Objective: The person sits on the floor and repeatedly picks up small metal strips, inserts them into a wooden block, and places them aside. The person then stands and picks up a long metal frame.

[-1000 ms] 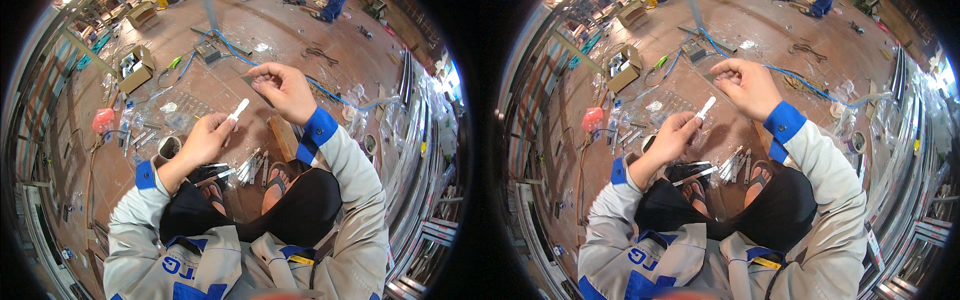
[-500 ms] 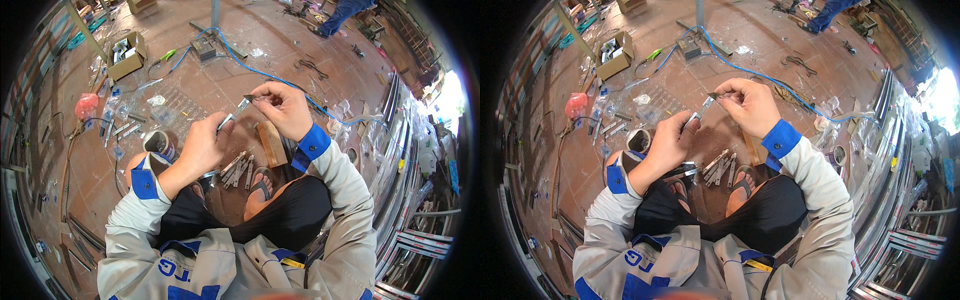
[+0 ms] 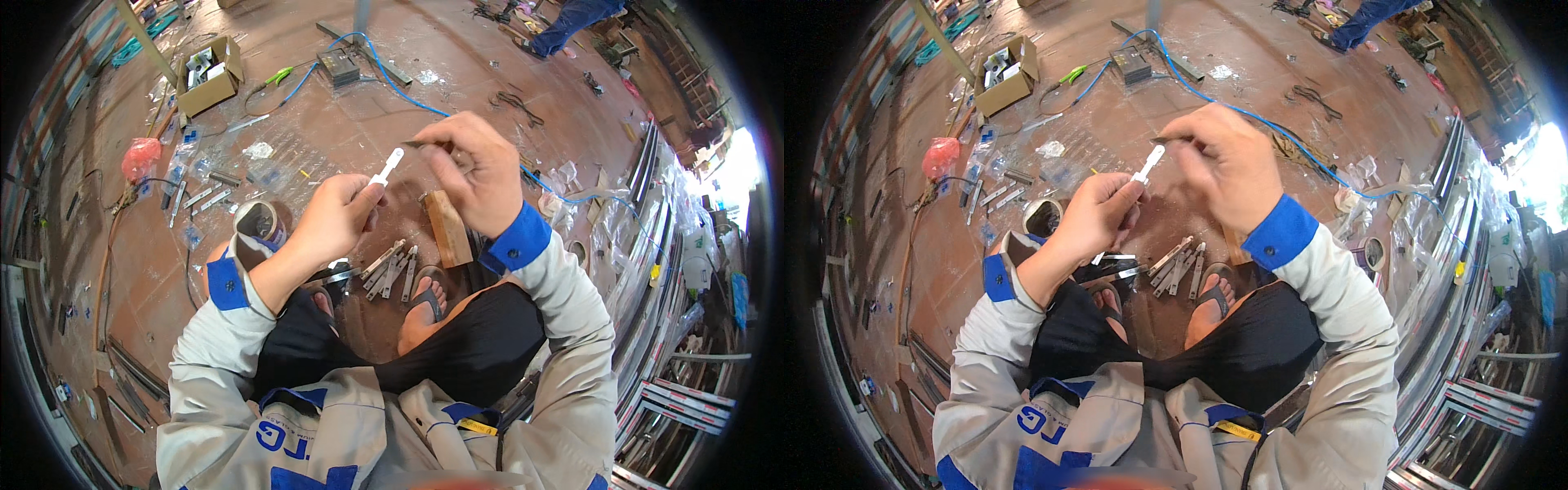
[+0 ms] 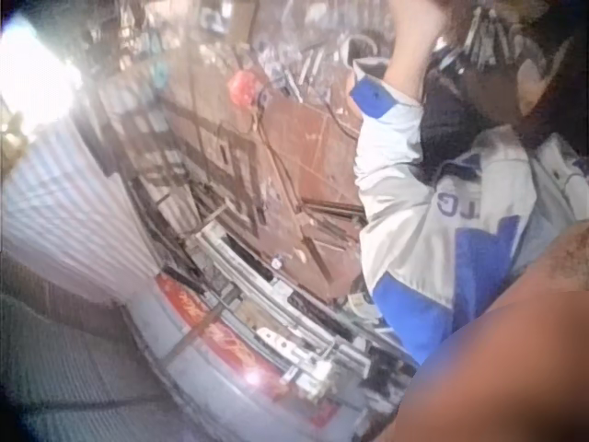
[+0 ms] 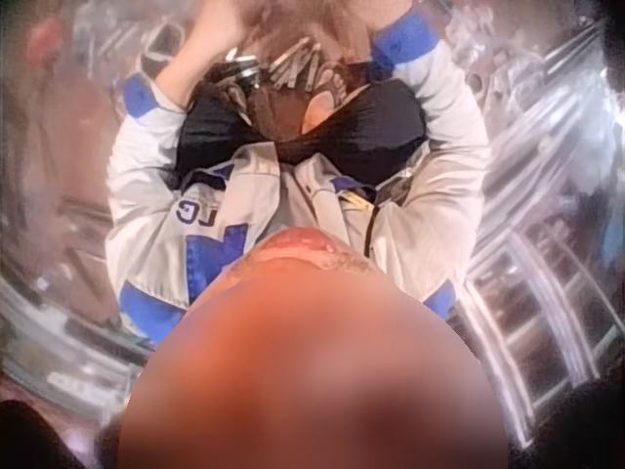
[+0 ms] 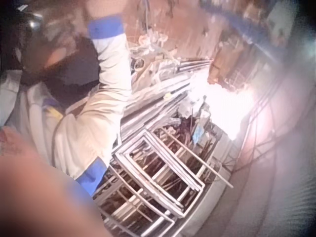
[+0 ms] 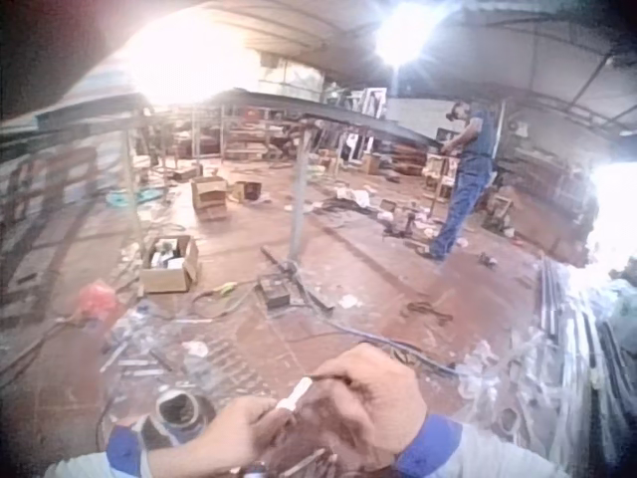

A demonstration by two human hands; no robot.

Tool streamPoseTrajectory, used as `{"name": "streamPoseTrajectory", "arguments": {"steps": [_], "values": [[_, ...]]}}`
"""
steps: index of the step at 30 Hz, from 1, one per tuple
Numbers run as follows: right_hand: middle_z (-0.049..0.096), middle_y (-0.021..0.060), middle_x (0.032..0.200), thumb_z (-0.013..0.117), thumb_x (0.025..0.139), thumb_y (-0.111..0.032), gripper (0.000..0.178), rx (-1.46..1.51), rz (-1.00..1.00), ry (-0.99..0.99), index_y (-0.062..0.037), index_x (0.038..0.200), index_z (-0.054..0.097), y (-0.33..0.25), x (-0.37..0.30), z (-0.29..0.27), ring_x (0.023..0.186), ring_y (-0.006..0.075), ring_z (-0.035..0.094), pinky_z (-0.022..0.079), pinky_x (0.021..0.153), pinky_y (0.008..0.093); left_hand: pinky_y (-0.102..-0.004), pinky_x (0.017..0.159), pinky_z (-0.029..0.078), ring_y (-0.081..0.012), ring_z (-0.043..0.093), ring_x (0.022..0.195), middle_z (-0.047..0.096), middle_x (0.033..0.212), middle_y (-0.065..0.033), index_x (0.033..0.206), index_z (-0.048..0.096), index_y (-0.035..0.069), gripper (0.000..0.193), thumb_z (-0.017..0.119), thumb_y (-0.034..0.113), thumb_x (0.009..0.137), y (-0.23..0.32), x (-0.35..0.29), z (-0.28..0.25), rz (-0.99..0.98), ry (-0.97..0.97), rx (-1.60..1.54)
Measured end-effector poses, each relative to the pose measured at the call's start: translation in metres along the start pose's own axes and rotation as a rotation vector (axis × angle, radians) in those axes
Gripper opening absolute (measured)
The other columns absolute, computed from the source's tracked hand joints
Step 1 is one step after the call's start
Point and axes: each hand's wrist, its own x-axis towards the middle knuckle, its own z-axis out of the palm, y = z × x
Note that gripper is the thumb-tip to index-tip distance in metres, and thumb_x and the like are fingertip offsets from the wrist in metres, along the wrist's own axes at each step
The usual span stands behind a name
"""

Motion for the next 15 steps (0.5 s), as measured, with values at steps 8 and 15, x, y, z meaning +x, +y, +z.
{"name": "streamPoseTrajectory", "arguments": {"steps": [8,15], "values": [[0.071,0.0068,0.099,0.081,0.080,-0.005,0.027,-0.297,-0.405,-0.095,-0.0101,0.105,0.075,0.045,-0.013,-0.002,0.090,0.0287,0.070,0.053,0.080,0.0412,-0.0339,0.043,0.053,-0.0179,0.062,0.048,0.067,0.078,-0.0096,0.124,0.064,-0.002,0.025,0.053,0.018,0.113,0.019,-0.017,0.009,-0.143,-0.163,-0.526],[0.070,0.0044,0.099,0.082,0.076,-0.010,0.031,-0.380,-0.513,-0.149,-0.0110,0.106,0.074,0.046,-0.012,0.000,0.089,0.0247,0.069,0.052,0.082,0.0399,-0.0300,0.037,0.047,-0.0147,0.056,0.042,0.065,0.076,-0.0081,0.130,0.064,-0.002,0.028,0.053,0.018,0.114,0.025,-0.019,0.009,-0.153,-0.154,-0.461]]}}
